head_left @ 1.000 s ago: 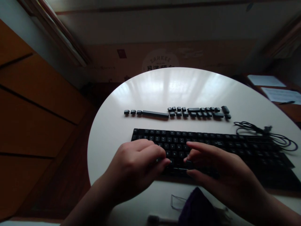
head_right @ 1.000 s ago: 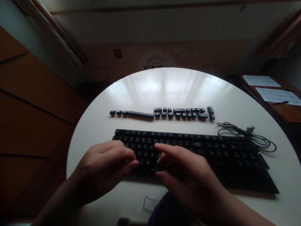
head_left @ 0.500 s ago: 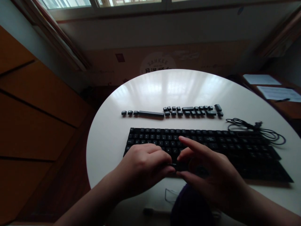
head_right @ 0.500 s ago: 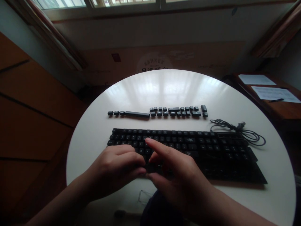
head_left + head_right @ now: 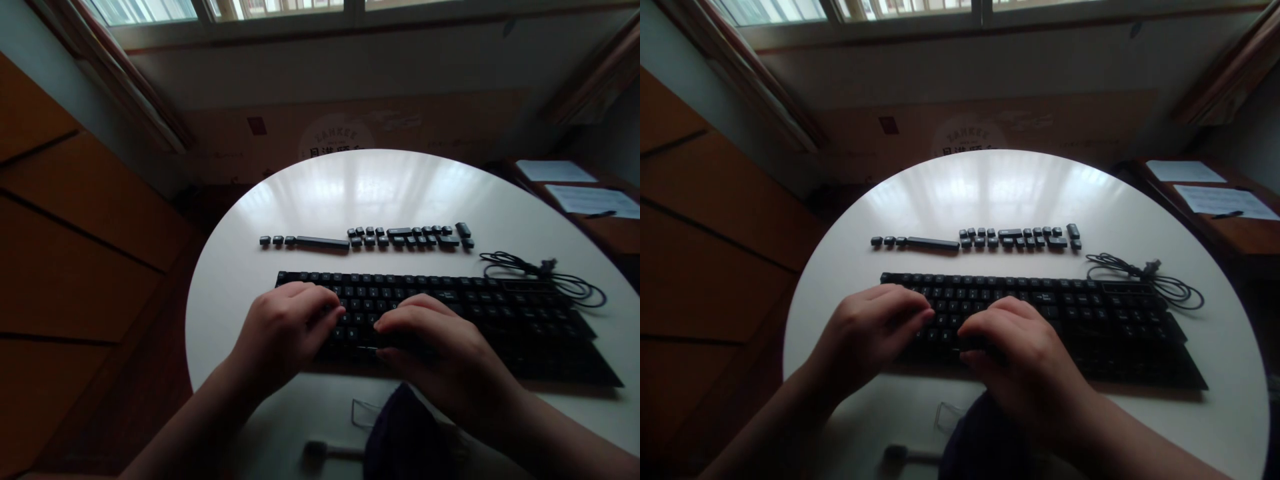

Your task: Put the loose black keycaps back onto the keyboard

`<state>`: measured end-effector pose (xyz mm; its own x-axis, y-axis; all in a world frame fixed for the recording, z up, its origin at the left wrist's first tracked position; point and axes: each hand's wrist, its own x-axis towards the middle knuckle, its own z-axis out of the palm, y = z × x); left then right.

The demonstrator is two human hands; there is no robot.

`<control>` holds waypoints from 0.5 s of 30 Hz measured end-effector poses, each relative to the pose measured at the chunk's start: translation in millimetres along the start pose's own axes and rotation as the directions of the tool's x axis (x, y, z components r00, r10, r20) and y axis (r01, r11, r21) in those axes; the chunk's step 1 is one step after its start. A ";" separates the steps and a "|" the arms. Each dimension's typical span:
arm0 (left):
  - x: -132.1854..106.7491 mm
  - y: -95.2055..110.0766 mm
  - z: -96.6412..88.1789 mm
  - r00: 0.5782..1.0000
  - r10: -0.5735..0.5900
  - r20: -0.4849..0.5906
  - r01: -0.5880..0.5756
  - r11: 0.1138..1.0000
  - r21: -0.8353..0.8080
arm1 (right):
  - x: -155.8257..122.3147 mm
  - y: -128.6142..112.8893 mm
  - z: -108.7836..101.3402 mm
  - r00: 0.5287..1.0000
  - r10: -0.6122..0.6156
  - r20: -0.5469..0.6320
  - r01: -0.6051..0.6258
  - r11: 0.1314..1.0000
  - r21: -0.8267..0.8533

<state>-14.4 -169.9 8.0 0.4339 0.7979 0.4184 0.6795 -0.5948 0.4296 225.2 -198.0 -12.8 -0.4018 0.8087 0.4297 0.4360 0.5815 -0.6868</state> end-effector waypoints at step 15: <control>-0.9 -5.1 0.4 0.996 -0.084 -0.039 0.084 0.996 0.009 | 5.4 13.8 18.0 0.995 -0.097 0.024 0.100 0.973 -0.210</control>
<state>-18.1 -167.6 5.1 0.3519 0.8406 0.4118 0.7191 -0.5244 0.4558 214.6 -187.2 -30.6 -0.4610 0.7462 0.4803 0.5534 0.6648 -0.5018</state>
